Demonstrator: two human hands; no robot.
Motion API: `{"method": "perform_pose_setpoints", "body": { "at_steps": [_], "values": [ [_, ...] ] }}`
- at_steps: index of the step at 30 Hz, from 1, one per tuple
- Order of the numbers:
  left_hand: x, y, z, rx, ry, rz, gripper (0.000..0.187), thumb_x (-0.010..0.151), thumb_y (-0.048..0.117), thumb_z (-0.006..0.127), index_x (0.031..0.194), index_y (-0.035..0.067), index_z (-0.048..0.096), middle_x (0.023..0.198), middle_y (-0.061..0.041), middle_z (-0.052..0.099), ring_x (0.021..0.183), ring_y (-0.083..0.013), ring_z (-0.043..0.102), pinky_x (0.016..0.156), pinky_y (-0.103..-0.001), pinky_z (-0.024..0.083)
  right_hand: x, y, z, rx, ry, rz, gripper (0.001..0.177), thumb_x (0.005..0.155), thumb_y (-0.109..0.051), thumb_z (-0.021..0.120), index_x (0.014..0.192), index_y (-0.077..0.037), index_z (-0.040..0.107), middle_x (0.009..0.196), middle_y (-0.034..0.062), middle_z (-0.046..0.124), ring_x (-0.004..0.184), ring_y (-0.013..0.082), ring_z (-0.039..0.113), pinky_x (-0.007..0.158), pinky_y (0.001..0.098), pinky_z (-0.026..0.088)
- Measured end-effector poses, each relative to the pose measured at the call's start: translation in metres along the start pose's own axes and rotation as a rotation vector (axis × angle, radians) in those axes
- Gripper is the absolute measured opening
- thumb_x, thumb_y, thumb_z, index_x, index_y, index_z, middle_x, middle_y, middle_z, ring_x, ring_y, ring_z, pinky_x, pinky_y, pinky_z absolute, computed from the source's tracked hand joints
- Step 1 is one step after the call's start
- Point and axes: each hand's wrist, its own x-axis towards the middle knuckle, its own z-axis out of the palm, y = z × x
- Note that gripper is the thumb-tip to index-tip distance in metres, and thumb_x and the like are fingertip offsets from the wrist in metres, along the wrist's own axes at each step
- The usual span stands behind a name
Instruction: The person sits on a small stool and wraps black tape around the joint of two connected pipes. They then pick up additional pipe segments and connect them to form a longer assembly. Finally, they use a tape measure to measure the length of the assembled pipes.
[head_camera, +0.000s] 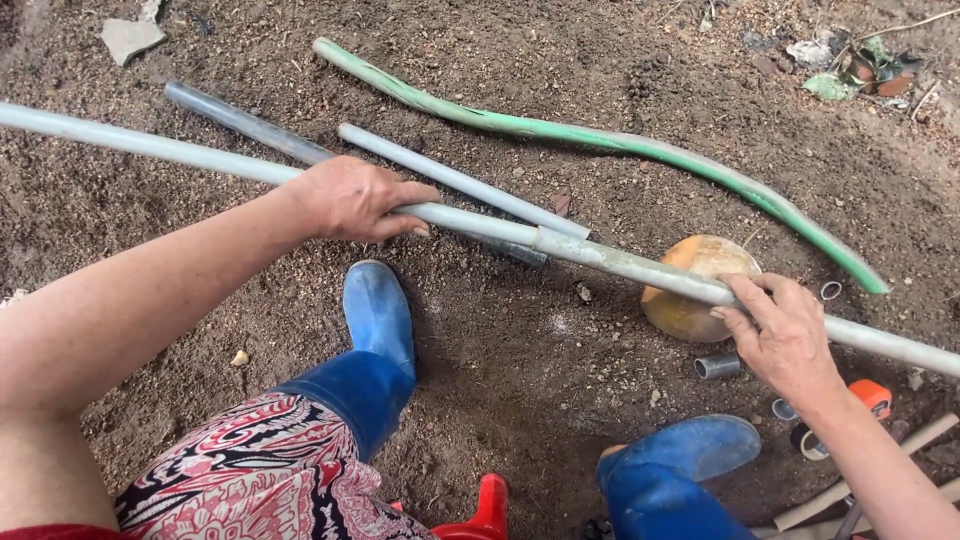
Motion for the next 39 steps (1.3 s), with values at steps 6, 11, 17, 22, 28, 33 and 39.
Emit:
{"method": "perform_pose_setpoints", "body": {
  "at_steps": [6,11,17,22,28,33,39],
  "values": [
    [0.017,0.026,-0.019,-0.014,-0.015,0.039,0.050,0.095,0.053,0.029,0.134,0.023,0.039,0.069,-0.007,0.066,0.058,-0.0199,0.067,0.060,-0.033,0.061,-0.001,0.003,0.003,-0.027,-0.028,0.019,0.037,0.083,-0.017,0.065,0.120,-0.015,0.063,0.105,0.0103,0.056,0.090,0.0215,0.051,0.088,0.0365,0.043],
    [0.041,0.051,-0.024,-0.041,-0.004,0.148,0.042,0.098,0.050,0.029,0.123,0.019,0.043,0.054,-0.004,0.055,0.047,-0.0168,0.060,0.052,-0.029,0.059,-0.001,-0.002,0.001,-0.023,0.008,0.009,0.037,0.082,-0.014,0.067,0.119,-0.013,0.065,0.105,0.0122,0.057,0.088,0.0224,0.051,0.084,0.0358,0.042],
    [0.060,0.075,-0.026,-0.165,0.004,0.126,0.076,0.080,0.068,0.026,0.148,0.036,0.014,0.092,-0.014,0.061,0.070,-0.0205,0.066,0.056,-0.036,0.061,-0.001,-0.002,0.006,-0.018,0.015,0.042,0.040,0.081,-0.015,0.067,0.121,-0.015,0.062,0.110,0.0126,0.056,0.092,0.0242,0.051,0.085,0.0375,0.039],
    [0.071,0.082,-0.030,-0.440,0.212,0.244,0.044,0.090,0.041,0.048,0.125,0.015,0.057,0.093,-0.025,0.067,0.087,-0.0423,0.065,0.077,-0.053,0.052,0.004,-0.004,-0.005,-0.099,0.209,-0.119,0.044,0.074,-0.023,0.075,0.115,-0.016,0.062,0.100,0.0137,0.058,0.094,0.0313,0.061,0.085,0.0411,0.046],
    [0.078,0.093,-0.029,-0.252,0.169,0.101,0.045,0.087,0.046,0.046,0.126,0.027,0.056,0.090,-0.013,0.073,0.080,-0.0284,0.074,0.076,-0.041,0.061,-0.033,0.051,-0.011,-0.171,-0.080,0.146,0.061,0.073,-0.025,0.076,0.126,-0.016,0.047,0.104,0.0126,0.057,0.100,0.0318,0.057,0.090,0.0516,0.036],
    [0.085,0.097,-0.023,-0.196,0.105,0.067,0.044,0.089,0.045,0.044,0.129,0.030,0.053,0.085,-0.005,0.075,0.064,-0.0160,0.076,0.066,-0.027,0.065,-0.066,0.105,0.006,-0.249,-0.149,0.181,0.035,0.088,-0.012,0.054,0.121,-0.022,0.049,0.091,0.0068,0.058,0.092,0.0265,0.060,0.088,0.0458,0.040],
    [0.101,0.138,-0.031,-0.311,0.138,0.214,0.042,0.089,0.042,0.046,0.125,0.022,0.056,0.081,-0.009,0.074,0.068,-0.0194,0.075,0.066,-0.033,0.063,-0.091,0.108,-0.035,-0.300,-0.303,0.277,0.021,0.089,-0.010,0.052,0.105,-0.023,0.054,0.090,0.0030,0.061,0.093,0.0217,0.062,0.089,0.0414,0.042]
  ]
}}
